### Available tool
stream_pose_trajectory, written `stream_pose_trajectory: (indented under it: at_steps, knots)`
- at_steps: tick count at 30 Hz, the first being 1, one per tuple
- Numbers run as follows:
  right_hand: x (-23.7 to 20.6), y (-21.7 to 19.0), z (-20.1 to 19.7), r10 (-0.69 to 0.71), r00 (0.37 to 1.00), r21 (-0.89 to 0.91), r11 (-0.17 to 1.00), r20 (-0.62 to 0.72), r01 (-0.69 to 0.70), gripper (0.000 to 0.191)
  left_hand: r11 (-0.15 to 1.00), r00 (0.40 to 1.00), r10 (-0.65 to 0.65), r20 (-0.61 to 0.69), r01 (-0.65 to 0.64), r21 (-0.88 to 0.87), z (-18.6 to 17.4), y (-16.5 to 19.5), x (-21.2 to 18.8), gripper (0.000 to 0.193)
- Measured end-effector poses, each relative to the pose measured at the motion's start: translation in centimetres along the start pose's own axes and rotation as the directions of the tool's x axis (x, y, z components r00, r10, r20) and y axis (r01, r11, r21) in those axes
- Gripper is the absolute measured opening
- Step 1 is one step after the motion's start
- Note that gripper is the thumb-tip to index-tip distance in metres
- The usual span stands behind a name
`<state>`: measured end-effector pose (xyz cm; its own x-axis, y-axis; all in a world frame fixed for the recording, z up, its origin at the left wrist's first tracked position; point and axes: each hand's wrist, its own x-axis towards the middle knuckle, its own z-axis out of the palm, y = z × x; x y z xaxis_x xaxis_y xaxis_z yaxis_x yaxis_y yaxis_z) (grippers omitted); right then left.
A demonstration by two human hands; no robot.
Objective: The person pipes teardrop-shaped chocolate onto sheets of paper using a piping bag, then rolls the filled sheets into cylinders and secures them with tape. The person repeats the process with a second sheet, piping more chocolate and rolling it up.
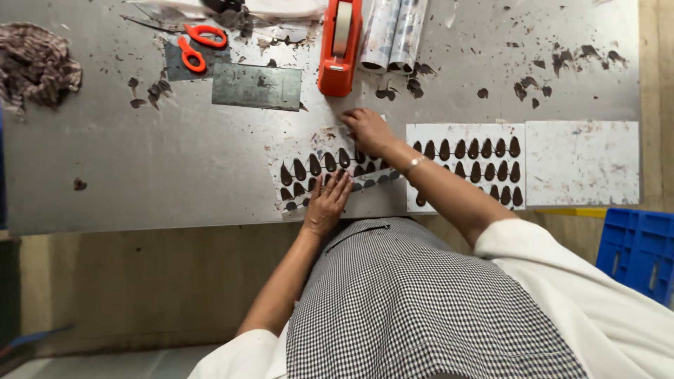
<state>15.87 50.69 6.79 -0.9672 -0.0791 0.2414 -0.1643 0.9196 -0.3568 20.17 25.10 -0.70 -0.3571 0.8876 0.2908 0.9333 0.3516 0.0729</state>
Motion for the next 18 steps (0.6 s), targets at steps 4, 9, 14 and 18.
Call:
stream_pose_trajectory:
  at_steps: [4, 9, 14, 18]
  knots:
    - [3.0, -0.4, -0.3, 0.179, 0.887, -0.11, 0.983, 0.426, -0.145, 0.032, 1.0, 1.0, -0.007, -0.019, 0.007, 0.01, 0.0, -0.2, 0.1, 0.05]
    - [3.5, -2.1, -0.7, 0.107, 0.91, -0.022, 0.994, 0.4, -0.107, 0.035, 0.998, 0.999, -0.038, -0.028, 0.039, 0.051, -0.1, 0.3, 0.3, 0.049]
    - [4.7, -3.2, -0.4, 0.118, 0.929, -0.065, 0.993, 0.35, -0.101, 0.031, 0.999, 1.0, -0.03, -0.01, 0.03, 0.025, -0.5, 0.4, 0.5, 0.049]
    - [6.0, -2.9, -0.9, 0.162, 0.749, -0.136, 0.986, 0.643, -0.097, 0.017, 0.999, 0.999, -0.04, -0.008, 0.04, -0.006, -0.6, 0.2, 0.8, 0.048]
